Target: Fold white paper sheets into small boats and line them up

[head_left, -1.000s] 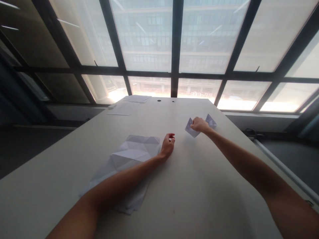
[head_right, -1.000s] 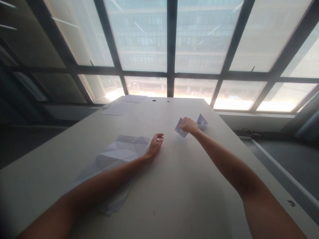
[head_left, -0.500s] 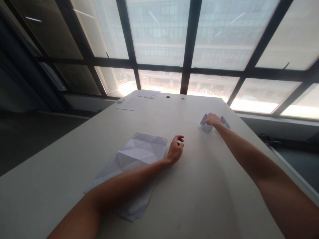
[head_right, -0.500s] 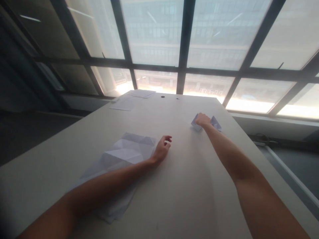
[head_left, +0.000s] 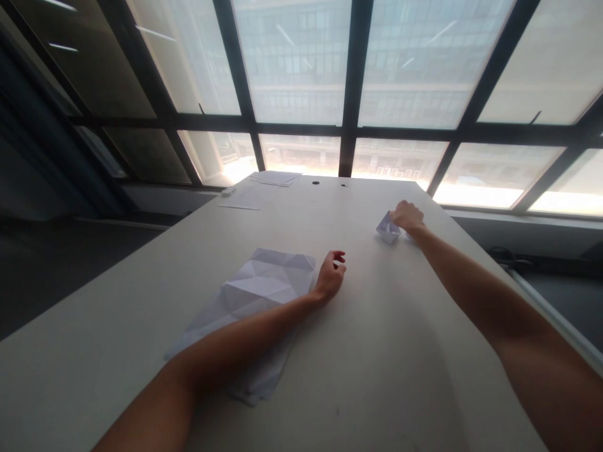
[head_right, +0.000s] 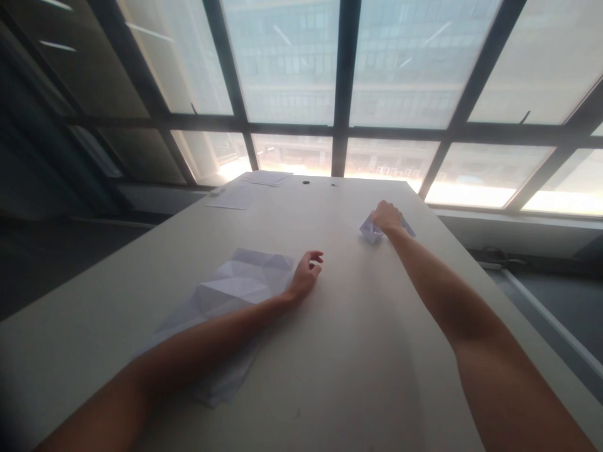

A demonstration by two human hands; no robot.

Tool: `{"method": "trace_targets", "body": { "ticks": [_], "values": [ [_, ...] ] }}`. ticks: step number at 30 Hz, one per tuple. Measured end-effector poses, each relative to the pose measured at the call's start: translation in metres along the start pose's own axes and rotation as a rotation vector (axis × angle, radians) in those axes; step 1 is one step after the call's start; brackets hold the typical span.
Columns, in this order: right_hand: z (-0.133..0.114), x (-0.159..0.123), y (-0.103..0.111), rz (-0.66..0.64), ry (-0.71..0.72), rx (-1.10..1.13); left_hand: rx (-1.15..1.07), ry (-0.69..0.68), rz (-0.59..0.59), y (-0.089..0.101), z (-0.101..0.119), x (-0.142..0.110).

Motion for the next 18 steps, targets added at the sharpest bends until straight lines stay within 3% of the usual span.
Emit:
{"method": "trace_targets", "body": {
  "ticks": [4, 6, 10, 13, 15, 18],
  "values": [
    [-0.02, -0.025, 0.021, 0.03, 0.087, 0.068, 0.002, 0.198, -0.063, 0.007, 0.015, 0.009],
    [-0.036, -0.044, 0.023, 0.035, 0.18, 0.119, 0.041, 0.232, -0.135, 0.018, 0.028, 0.019],
    [-0.073, -0.088, 0.004, -0.058, 0.388, 0.237, 0.399, -0.032, -0.384, 0.06, 0.053, 0.046],
    [-0.104, -0.117, -0.021, -0.176, 0.544, 0.357, 0.764, -0.28, -0.347, 0.105, 0.059, 0.066],
    [-0.124, -0.133, -0.037, -0.254, 0.617, 0.455, 0.897, -0.247, -0.386, 0.131, 0.053, 0.073],
    [-0.151, -0.149, -0.055, -0.346, 0.622, 0.592, 0.889, -0.143, -0.505, 0.153, 0.04, 0.075]
  ]
}}
Point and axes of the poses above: each hand's wrist, its own x-axis towards the middle knuckle, its own y-axis out of the back of the hand, z = x × y, the point moved 2 cm from there along x, towards the middle knuckle, and after that the axes turned 7 degrees about y, right-handed, at the moved point
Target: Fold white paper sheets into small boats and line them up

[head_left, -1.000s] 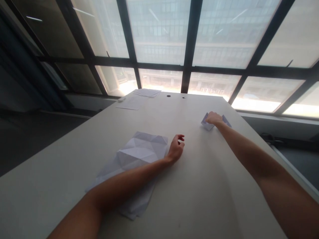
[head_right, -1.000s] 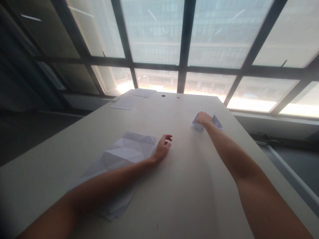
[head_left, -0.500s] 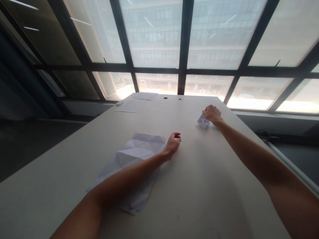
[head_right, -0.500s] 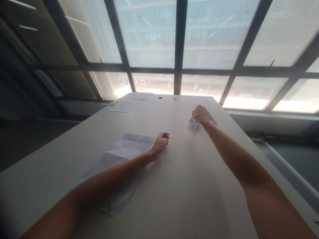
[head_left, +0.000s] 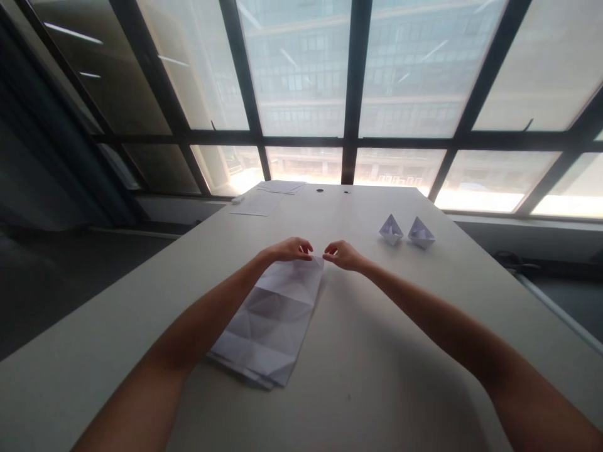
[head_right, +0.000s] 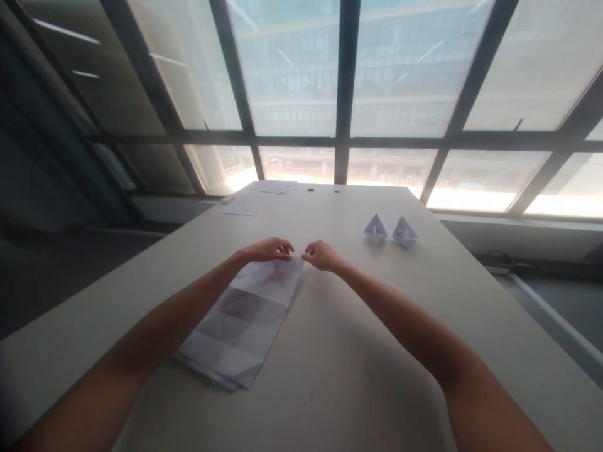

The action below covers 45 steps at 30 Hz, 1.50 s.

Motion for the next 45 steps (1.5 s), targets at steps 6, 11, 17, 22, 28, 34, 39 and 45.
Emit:
{"method": "trace_targets", "body": {
  "ticks": [6, 11, 17, 22, 28, 34, 39, 45],
  "values": [
    [-0.011, 0.01, -0.036, 0.05, -0.076, 0.132, -0.079, -0.074, 0.133, -0.008, -0.011, -0.007],
    [-0.011, 0.014, -0.045, 0.149, 0.038, 0.27, -0.069, -0.111, 0.313, 0.003, -0.014, -0.012],
    [0.001, 0.01, 0.0, 0.21, 0.088, 0.526, -0.062, -0.221, 0.496, 0.038, 0.0, -0.025],
    [0.053, -0.021, 0.066, 0.324, 0.007, 0.463, -0.123, -0.271, 0.619, 0.048, 0.038, -0.025],
    [0.119, -0.086, 0.098, 0.352, -0.103, 0.331, -0.026, -0.37, 0.522, -0.024, 0.099, 0.0],
    [0.159, -0.134, 0.1, 0.44, -0.168, 0.27, 0.141, -0.424, 0.351, -0.124, 0.125, 0.016],
    [0.154, -0.133, 0.091, 0.462, -0.146, 0.163, 0.215, -0.333, 0.182, -0.144, 0.104, 0.021],
    [0.115, -0.124, 0.074, 0.535, -0.057, -0.276, 0.295, -0.177, 0.183, -0.13, 0.072, 0.015]
  ]
}}
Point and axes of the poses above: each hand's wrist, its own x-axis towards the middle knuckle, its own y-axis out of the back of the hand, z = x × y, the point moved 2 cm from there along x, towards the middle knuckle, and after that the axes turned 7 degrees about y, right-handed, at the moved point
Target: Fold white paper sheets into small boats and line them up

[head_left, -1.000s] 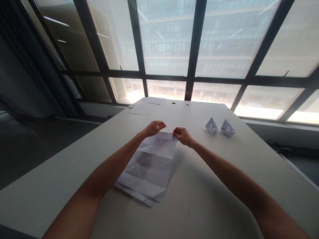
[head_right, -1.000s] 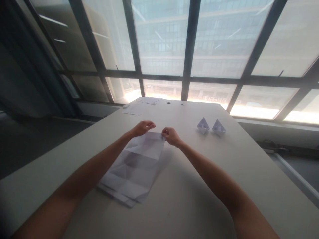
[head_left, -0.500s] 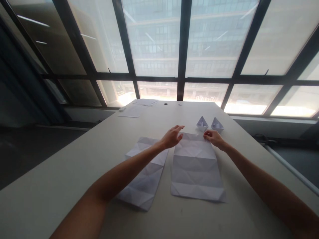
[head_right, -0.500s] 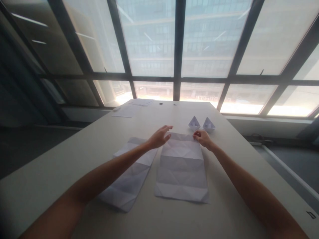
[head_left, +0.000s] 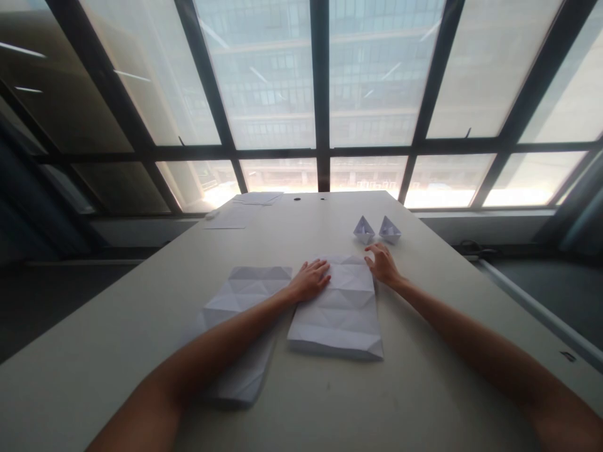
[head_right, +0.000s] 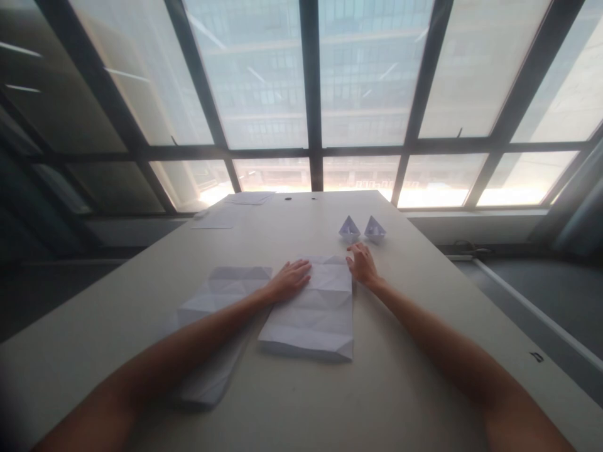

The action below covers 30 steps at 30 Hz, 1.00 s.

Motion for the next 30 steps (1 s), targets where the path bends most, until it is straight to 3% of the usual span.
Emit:
{"method": "trace_targets", "body": {
  "ticks": [3, 6, 9, 12, 20, 30],
  "values": [
    [-0.031, -0.015, -0.003, -0.094, 0.146, -0.034, -0.01, 0.047, 0.044, 0.005, -0.006, -0.009],
    [-0.058, -0.034, -0.007, -0.261, 0.254, -0.025, -0.053, -0.022, 0.061, 0.011, -0.004, -0.02],
    [-0.069, -0.049, -0.013, -0.413, 0.262, -0.07, -0.055, -0.168, -0.06, 0.014, 0.001, -0.032],
    [-0.067, -0.053, -0.015, -0.49, 0.237, -0.108, -0.039, -0.197, -0.138, 0.015, 0.001, -0.038],
    [-0.064, -0.051, -0.011, -0.496, 0.235, -0.123, -0.143, -0.231, -0.206, 0.026, -0.001, -0.036],
    [-0.067, -0.053, -0.006, -0.433, 0.215, -0.11, -0.229, -0.189, -0.07, 0.018, -0.003, -0.028]
  ]
}}
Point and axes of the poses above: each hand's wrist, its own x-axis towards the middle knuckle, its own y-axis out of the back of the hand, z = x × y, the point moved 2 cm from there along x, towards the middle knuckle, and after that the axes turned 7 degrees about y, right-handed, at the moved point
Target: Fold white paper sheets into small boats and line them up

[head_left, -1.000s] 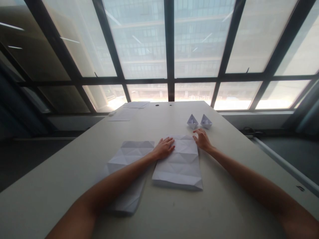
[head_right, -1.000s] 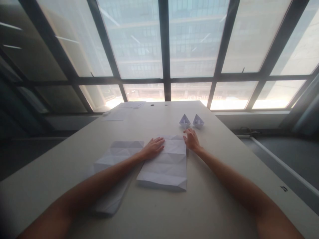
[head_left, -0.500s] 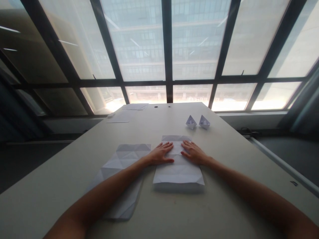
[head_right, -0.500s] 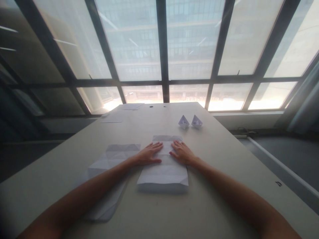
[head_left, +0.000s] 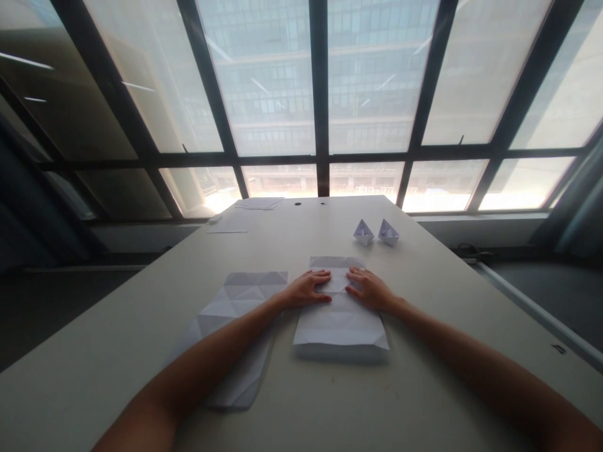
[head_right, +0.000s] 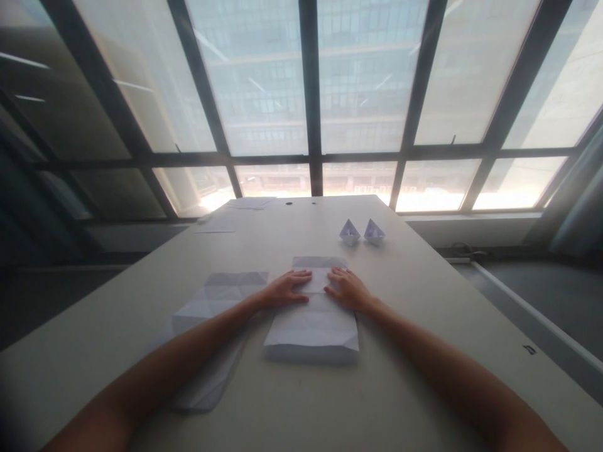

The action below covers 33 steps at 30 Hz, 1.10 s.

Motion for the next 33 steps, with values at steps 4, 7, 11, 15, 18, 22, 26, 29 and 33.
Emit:
{"method": "trace_targets", "body": {
  "ticks": [4, 7, 11, 15, 18, 22, 26, 29, 33],
  "values": [
    [-0.003, -0.003, 0.005, -0.07, 0.111, 0.063, -0.009, -0.002, 0.021, 0.002, 0.001, 0.0],
    [-0.002, -0.003, 0.006, -0.109, 0.115, 0.095, -0.026, 0.009, 0.035, 0.002, 0.001, 0.0],
    [-0.001, -0.001, 0.006, -0.055, 0.073, 0.108, -0.04, 0.042, 0.089, 0.0, -0.001, 0.001],
    [-0.001, 0.0, 0.005, 0.051, 0.021, 0.126, -0.015, 0.065, 0.169, -0.001, -0.001, 0.0],
    [0.002, -0.001, 0.004, 0.097, -0.051, 0.127, 0.003, 0.107, 0.221, 0.0, -0.001, 0.0],
    [0.007, 0.0, 0.008, 0.195, -0.11, 0.169, -0.014, 0.175, 0.333, 0.006, 0.0, 0.0],
    [0.006, -0.001, 0.015, 0.485, -0.136, 0.399, -0.18, 0.233, 0.505, 0.012, 0.0, -0.002],
    [0.005, -0.002, 0.017, 0.624, -0.205, 0.573, -0.33, 0.267, 0.599, 0.014, 0.0, -0.003],
    [0.002, 0.002, 0.013, 0.635, -0.169, 0.83, -0.562, 0.276, 0.681, 0.013, 0.0, 0.0]
  ]
}}
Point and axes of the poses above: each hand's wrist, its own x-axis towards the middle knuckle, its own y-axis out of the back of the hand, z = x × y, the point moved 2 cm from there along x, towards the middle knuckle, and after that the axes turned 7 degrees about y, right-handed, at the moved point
